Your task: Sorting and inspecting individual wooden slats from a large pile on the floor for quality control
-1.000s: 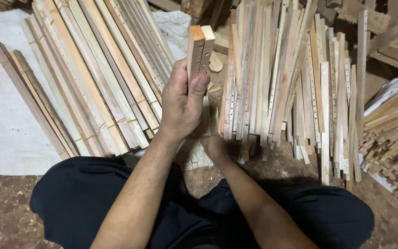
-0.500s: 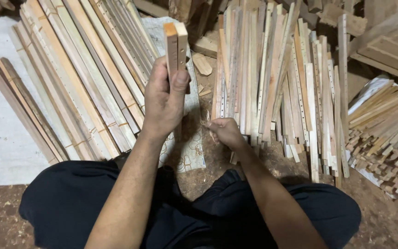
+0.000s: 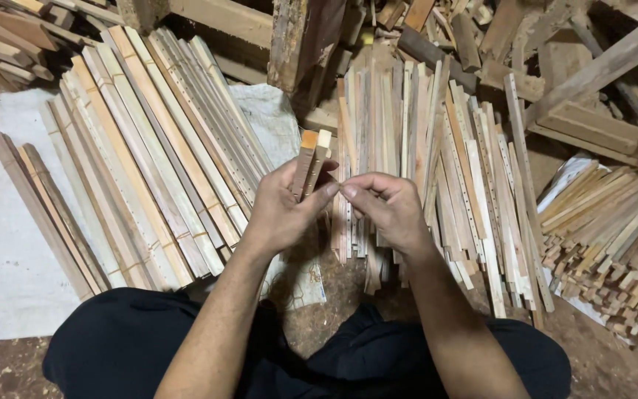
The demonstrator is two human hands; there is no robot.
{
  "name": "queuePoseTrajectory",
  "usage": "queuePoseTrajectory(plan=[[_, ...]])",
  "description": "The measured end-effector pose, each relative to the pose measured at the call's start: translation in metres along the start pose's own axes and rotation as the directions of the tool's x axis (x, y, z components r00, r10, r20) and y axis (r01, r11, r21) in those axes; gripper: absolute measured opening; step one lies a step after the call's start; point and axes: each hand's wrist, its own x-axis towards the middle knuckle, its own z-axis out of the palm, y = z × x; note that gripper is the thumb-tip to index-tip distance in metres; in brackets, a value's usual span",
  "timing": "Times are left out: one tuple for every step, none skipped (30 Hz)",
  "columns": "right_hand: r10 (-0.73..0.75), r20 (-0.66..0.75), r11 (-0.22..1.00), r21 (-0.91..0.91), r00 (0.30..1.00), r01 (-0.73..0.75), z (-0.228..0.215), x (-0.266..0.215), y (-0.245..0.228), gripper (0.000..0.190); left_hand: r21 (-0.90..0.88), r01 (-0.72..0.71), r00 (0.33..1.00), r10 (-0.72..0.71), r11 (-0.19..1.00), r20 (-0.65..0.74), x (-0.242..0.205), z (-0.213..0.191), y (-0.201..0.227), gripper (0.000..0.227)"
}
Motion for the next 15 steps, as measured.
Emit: queuePoseTrajectory(plan=[[0.023, -0.046, 0.999, 0.046, 0.999, -0.021, 0.002, -0.002, -0.002, 0.019, 0.017, 0.005, 1.000, -0.005, 1.000, 0.007, -0.001, -0.002, 0.000, 0.028], [0.048, -0.086, 0.995, 0.095, 0.995, -0.040, 0.005, -0.004, -0.004, 0.018, 0.036, 0.010, 1.000, -0.010, 0.999, 0.010, -0.002, -0.004, 0.001, 0.028], [0.046, -0.082, 0.995, 0.095, 0.996, -0.038, 0.005, -0.002, 0.001, 0.018, 0.037, 0.007, 1.000, -0.007, 0.999, 0.006, -0.001, -0.004, 0.002, 0.028], [0.074, -0.110, 0.973, 0.225, 0.991, -0.048, 0.005, -0.002, 0.006, 0.018, 0.038, 0.019, 1.000, -0.020, 0.999, 0.023, -0.002, -0.003, 0.003, 0.030], [0.105, -0.134, 0.935, 0.352, 0.985, -0.052, 0.005, -0.002, 0.010, 0.018, 0.038, 0.031, 0.999, -0.032, 0.999, 0.039, -0.003, -0.003, 0.003, 0.031], [0.103, -0.136, 0.935, 0.351, 0.985, -0.050, 0.001, -0.002, 0.011, 0.018, 0.037, 0.029, 0.999, -0.030, 0.999, 0.041, -0.003, -0.004, 0.001, 0.031], [0.152, -0.114, 0.895, 0.437, 0.982, -0.088, -0.002, -0.002, 0.012, 0.017, 0.016, 0.045, 0.999, -0.045, 0.999, 0.031, -0.003, -0.006, -0.001, 0.032], [0.197, -0.085, 0.846, 0.518, 0.977, -0.126, -0.006, 0.000, 0.013, 0.016, -0.005, 0.058, 0.998, -0.058, 0.998, 0.019, -0.002, -0.007, -0.003, 0.034], [0.193, -0.086, 0.848, 0.516, 0.977, -0.122, -0.009, 0.001, 0.013, 0.016, -0.007, 0.055, 0.998, -0.054, 0.998, 0.020, 0.001, -0.009, -0.002, 0.034], [0.204, -0.114, 0.857, 0.500, 0.972, -0.122, -0.012, 0.001, 0.014, 0.016, -0.005, 0.051, 0.999, -0.051, 0.999, 0.017, 0.003, -0.012, -0.002, 0.036], [0.214, -0.142, 0.867, 0.484, 0.966, -0.121, -0.015, 0.002, 0.014, 0.018, -0.004, 0.047, 0.999, -0.047, 0.999, 0.013, 0.005, -0.014, -0.002, 0.038], [0.214, -0.140, 0.867, 0.483, 0.967, -0.122, -0.007, 0.001, 0.000, 0.018, -0.004, 0.046, 0.999, -0.046, 0.999, 0.011, 0.004, -0.014, 0.001, 0.038], [0.148, -0.100, 0.957, 0.267, 0.984, -0.116, 0.000, 0.000, -0.014, 0.040, -0.003, 0.046, 0.999, -0.046, 0.999, 0.020, 0.003, -0.013, 0.003, 0.041], [0.091, -0.048, 0.995, 0.037, 0.995, -0.090, 0.007, -0.002, -0.028, 0.061, -0.002, 0.047, 0.998, -0.047, 0.999, 0.033, 0.002, -0.011, 0.005, 0.045], [0.093, -0.050, 0.995, 0.037, 0.994, -0.091, 0.007, -0.001, -0.023, 0.061, -0.003, 0.048, 0.998, -0.048, 0.999, 0.034, 0.003, -0.009, 0.007, 0.045]])
